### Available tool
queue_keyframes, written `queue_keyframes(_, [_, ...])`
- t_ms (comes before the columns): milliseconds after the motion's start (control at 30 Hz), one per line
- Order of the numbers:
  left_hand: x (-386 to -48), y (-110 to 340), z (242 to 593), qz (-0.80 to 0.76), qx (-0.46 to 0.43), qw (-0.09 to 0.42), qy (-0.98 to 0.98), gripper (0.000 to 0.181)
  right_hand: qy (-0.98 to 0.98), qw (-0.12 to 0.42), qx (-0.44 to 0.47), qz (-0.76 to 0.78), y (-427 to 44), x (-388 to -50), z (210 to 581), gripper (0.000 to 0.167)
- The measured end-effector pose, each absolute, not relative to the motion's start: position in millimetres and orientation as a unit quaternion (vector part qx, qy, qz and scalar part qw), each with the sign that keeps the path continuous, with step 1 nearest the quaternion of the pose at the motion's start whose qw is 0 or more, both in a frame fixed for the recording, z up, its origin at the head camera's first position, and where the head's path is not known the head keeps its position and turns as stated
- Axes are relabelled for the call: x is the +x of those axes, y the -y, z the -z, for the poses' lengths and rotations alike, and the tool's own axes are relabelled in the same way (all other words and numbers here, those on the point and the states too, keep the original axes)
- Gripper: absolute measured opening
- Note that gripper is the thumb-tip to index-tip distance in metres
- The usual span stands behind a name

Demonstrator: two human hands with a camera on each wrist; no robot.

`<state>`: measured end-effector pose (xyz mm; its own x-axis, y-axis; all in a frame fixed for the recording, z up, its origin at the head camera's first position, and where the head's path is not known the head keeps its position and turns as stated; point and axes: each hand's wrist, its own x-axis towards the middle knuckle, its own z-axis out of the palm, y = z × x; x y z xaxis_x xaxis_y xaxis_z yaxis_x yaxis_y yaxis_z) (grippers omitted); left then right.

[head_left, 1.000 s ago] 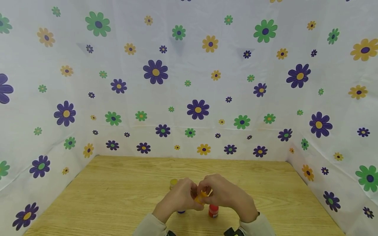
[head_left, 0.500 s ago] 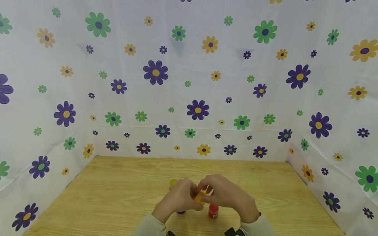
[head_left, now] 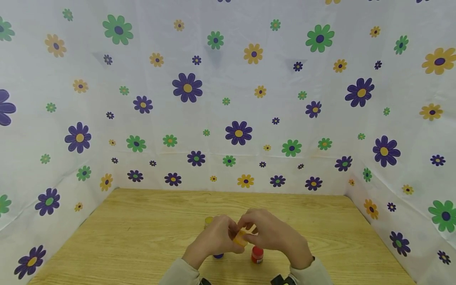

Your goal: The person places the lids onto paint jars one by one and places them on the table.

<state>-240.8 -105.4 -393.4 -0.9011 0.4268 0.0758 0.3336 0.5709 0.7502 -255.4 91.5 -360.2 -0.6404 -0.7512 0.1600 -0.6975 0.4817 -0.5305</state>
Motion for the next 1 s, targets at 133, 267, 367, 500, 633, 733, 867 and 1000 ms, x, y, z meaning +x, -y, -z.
queue_keyframes(133, [-241.2,105.7,393.3,-0.408,0.216,0.056,-0.885,0.018,-0.856,0.067,-0.423,0.289,-89.3,-254.1,360.6,0.015])
queue_keyframes(267, [-241.3,106.1,392.3,-0.408,0.216,0.052,-0.886,0.018,-0.856,0.065,-0.425,0.287,-87.3,-253.0,360.8,0.014])
queue_keyframes(367, [-241.3,106.6,391.6,-0.408,0.215,0.047,-0.886,0.018,-0.855,0.06,-0.428,0.287,-87.0,-252.5,361.2,0.015])
queue_keyframes(500, [-241.2,107.0,391.2,-0.409,0.214,0.047,-0.886,0.016,-0.853,0.048,-0.436,0.284,-87.7,-252.8,361.9,0.012])
queue_keyframes(633, [-241.5,107.1,391.2,-0.413,0.216,0.05,-0.883,0.015,-0.856,0.039,-0.434,0.277,-87.7,-253.5,362.0,0.009])
queue_keyframes(733, [-241.3,107.1,391.0,-0.414,0.218,0.05,-0.882,0.014,-0.863,0.035,-0.424,0.272,-86.7,-254.1,362.5,0.009])
queue_keyframes(867, [-240.7,107.8,390.0,-0.411,0.214,0.048,-0.885,0.015,-0.87,0.027,-0.415,0.266,-85.5,-254.9,363.4,0.012])
queue_keyframes(1000, [-241.1,111.1,388.0,-0.412,0.205,0.046,-0.886,0.017,-0.878,0.009,-0.402,0.261,-86.1,-255.4,362.3,0.018])
